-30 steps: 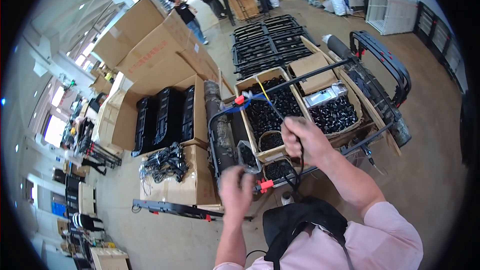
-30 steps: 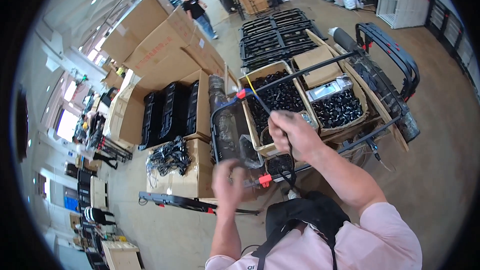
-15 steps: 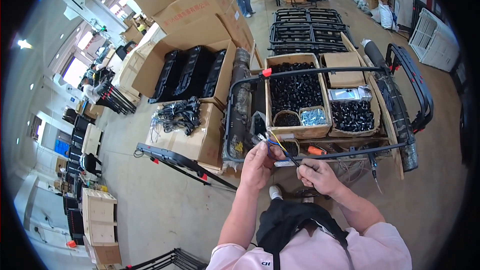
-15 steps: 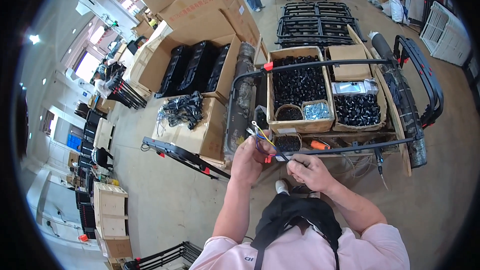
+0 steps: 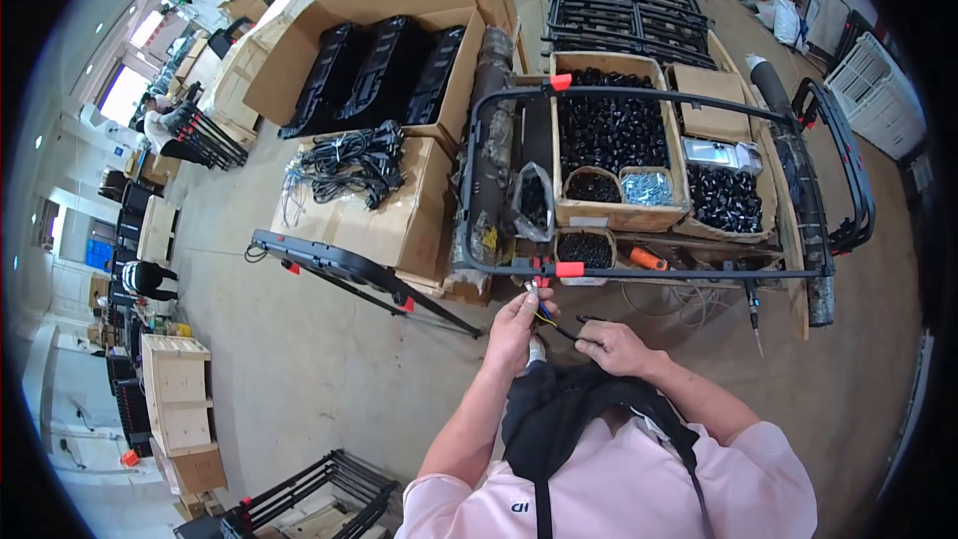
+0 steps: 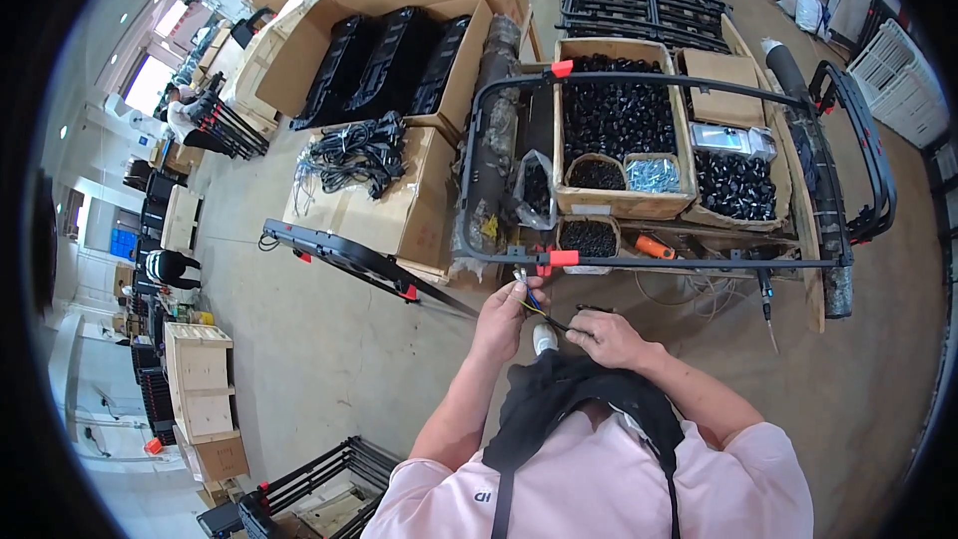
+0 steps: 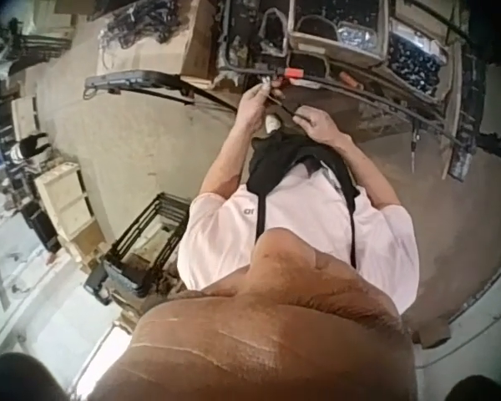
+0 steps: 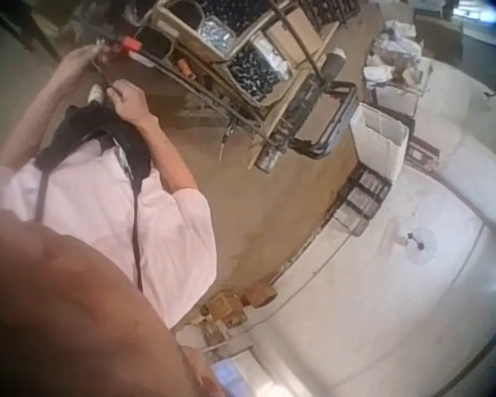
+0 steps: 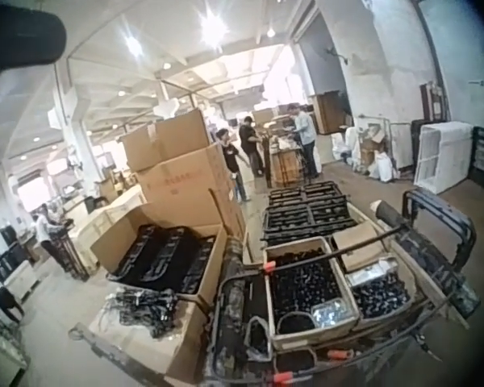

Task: Assembling the frame and components of a piece of fitness equipment using screws and a power drill.

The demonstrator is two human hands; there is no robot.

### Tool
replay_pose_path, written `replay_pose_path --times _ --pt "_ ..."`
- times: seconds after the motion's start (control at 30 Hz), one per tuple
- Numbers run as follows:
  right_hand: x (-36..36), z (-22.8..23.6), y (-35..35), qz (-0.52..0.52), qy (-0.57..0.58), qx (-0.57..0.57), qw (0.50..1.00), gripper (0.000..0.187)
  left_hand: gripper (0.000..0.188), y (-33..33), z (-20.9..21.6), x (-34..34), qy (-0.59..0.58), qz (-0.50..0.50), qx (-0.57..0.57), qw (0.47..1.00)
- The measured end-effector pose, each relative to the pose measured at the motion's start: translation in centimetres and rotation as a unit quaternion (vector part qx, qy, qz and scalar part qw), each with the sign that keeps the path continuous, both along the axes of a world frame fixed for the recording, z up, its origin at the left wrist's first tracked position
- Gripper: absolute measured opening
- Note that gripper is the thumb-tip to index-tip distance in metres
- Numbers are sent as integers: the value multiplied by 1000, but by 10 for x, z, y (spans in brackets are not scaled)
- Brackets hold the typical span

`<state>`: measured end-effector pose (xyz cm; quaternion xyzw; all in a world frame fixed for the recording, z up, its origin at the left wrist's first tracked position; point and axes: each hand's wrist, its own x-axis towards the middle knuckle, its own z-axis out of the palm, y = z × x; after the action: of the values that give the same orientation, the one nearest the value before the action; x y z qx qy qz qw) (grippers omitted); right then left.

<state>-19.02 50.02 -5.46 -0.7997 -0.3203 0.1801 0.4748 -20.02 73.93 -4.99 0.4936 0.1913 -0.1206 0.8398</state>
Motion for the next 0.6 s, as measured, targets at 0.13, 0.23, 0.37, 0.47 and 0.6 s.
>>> replay_pose_path --times 0.13,0.23,0.37,0.47,0.6 --pt "-2 -41 39 -7 -10 -35 999 22 35 39 -47 -5 76 42 -100 991" --pt "1 -61 66 -14 -6 -66 998 23 32 59 -73 -1 96 63 -104 988" --pt "1 -80 90 -31 10 -77 996 23 30 81 -89 15 111 20 -78 991" --pt "-2 -86 97 -52 27 -79 995 22 29 95 -96 31 122 -57 -80 988" --pt "-7 -89 108 -75 56 -87 992 21 26 108 -101 46 135 -149 -68 977"
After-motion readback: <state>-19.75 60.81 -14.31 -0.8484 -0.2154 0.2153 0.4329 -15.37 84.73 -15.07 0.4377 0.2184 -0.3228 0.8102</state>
